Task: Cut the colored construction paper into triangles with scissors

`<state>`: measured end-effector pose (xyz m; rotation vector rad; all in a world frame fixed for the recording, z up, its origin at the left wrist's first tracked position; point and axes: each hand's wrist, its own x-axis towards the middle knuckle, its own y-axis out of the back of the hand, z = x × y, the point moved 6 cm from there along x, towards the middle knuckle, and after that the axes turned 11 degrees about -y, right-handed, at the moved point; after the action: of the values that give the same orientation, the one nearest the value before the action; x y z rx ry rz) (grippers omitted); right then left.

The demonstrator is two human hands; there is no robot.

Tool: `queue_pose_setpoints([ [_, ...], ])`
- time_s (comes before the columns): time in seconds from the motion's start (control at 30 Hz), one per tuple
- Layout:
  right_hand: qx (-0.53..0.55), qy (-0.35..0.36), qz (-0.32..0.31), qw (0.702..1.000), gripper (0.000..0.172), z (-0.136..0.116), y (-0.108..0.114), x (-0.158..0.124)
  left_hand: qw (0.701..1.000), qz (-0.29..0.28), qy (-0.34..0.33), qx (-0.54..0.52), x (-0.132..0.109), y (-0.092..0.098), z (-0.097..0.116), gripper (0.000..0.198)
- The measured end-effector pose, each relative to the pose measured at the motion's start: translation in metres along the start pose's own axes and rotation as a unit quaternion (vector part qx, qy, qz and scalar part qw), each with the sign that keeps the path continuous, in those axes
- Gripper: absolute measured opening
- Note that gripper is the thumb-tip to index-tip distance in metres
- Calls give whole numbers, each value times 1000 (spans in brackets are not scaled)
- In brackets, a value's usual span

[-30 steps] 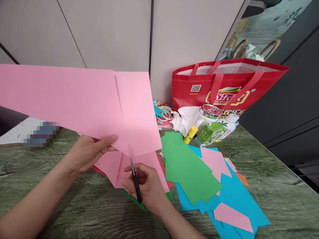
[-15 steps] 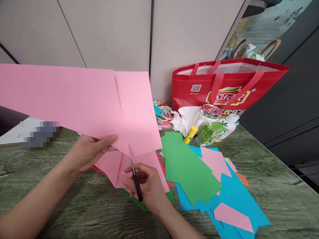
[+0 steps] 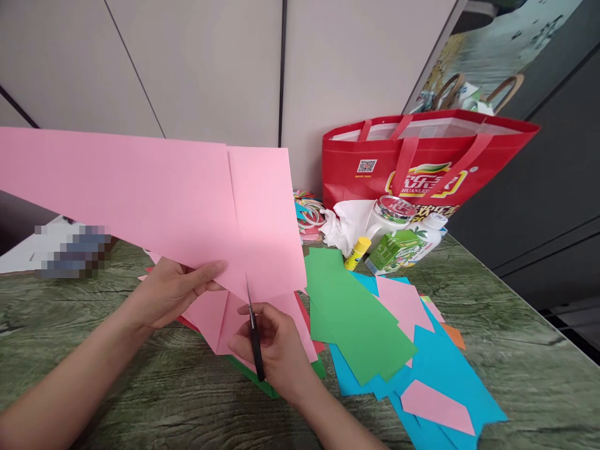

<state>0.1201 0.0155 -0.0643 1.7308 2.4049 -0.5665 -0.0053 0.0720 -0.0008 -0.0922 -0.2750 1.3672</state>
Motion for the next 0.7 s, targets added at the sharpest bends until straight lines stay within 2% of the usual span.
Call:
queue_pose_setpoints([
  [0.7,-9,-16,13,1000,32,5,2,0,1000,-9,-2,4,0,-1,-2,28],
])
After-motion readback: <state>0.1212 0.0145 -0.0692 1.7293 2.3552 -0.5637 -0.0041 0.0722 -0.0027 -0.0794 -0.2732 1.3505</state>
